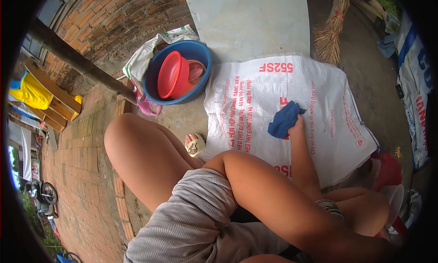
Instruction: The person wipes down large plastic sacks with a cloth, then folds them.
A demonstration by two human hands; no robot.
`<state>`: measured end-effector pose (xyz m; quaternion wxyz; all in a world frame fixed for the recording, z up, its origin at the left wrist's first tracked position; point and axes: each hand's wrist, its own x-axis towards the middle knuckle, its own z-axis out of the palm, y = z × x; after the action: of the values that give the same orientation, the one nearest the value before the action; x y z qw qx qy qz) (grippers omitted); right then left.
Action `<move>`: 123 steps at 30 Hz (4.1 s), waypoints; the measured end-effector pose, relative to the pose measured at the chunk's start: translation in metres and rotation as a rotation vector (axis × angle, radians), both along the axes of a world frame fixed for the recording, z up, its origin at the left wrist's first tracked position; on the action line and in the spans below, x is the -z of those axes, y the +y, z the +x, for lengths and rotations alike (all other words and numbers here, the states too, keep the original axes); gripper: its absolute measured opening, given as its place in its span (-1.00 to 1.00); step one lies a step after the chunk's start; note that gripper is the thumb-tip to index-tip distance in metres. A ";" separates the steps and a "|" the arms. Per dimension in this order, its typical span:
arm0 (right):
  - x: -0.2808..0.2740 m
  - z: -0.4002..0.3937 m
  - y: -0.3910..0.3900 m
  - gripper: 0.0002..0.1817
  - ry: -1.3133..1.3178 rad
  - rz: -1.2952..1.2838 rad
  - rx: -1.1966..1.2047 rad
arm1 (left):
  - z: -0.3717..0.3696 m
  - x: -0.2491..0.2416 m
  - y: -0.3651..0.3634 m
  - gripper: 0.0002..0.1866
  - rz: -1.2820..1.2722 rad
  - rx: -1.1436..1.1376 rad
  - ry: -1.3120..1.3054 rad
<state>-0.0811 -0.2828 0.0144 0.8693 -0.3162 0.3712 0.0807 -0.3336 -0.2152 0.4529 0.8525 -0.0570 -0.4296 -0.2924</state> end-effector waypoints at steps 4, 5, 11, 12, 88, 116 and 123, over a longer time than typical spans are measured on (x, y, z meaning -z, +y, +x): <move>-0.003 -0.003 -0.005 -0.42 0.012 0.100 -0.062 | 0.010 0.010 0.004 -0.65 0.077 -0.010 -0.032; -0.008 -0.009 -0.001 -0.41 0.026 0.104 -0.074 | 0.013 0.013 0.005 -0.64 0.103 -0.011 -0.046; 0.015 0.012 -0.018 -0.43 -0.010 0.099 0.041 | 0.024 0.029 0.008 -0.56 0.269 0.134 -0.120; 0.013 0.011 -0.023 -0.44 -0.012 0.106 0.044 | 0.030 0.034 0.009 -0.54 0.305 0.181 -0.130; -0.017 -0.017 -0.075 -0.51 -0.168 -2.048 -0.360 | 0.211 0.010 0.186 -0.64 0.358 0.134 -1.186; 0.014 0.033 -0.189 -0.31 -0.048 -2.175 -0.575 | 0.243 0.448 0.108 -0.37 2.643 -1.443 -0.598; -0.029 0.133 -0.129 -0.33 -0.428 -1.658 0.351 | 0.245 0.448 0.106 -0.37 2.701 -1.425 -0.573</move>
<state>0.0518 -0.4119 0.0429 0.4100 -0.7932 0.1825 -0.4115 -0.0889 -0.1092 0.0046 0.1193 0.9908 0.0634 0.0020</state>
